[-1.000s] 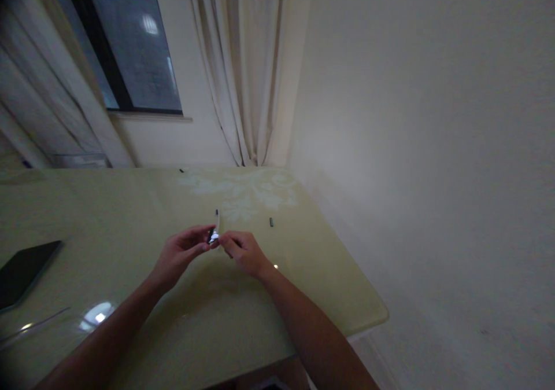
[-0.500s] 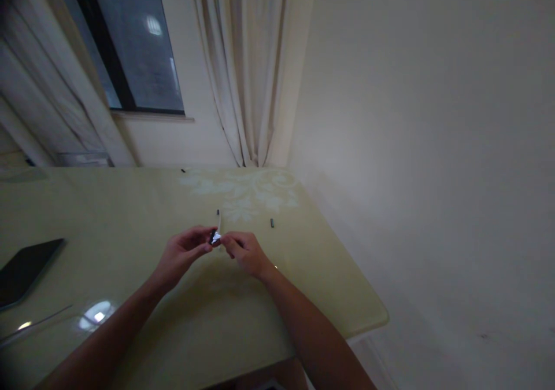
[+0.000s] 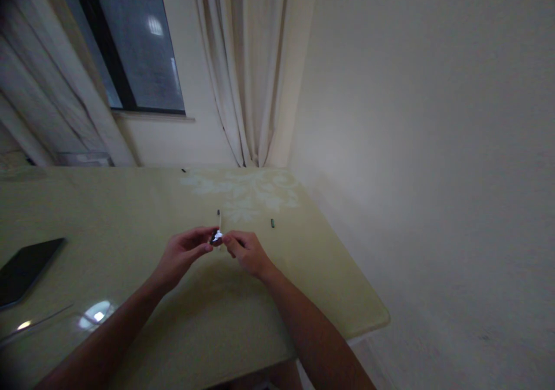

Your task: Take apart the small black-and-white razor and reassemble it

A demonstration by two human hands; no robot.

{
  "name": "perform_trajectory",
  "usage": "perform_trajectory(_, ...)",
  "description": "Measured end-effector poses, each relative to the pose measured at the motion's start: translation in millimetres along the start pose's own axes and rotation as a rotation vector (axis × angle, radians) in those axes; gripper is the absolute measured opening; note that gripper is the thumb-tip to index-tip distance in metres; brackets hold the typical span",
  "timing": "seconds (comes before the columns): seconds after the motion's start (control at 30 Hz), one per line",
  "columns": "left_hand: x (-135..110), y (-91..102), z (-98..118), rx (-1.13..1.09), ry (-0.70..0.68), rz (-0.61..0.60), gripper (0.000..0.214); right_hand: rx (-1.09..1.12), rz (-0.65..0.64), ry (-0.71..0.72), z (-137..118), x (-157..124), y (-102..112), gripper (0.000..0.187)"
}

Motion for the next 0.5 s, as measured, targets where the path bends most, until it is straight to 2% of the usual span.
perform_trajectory(0.5,-0.6,-2.9,2.0,-0.023,-0.012,-0.028,0.047,-0.018,0.0,0.013,-1.4,-1.8,0.5,0.054)
Point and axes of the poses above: each hand's wrist, its own x-axis towards the middle knuckle, its own y-axis out of the back of the hand, z = x × y, the point moved 9 cm from there along x, towards the middle knuckle, and after that the axes turned 14 degrees about y, right-handed, at the moved point
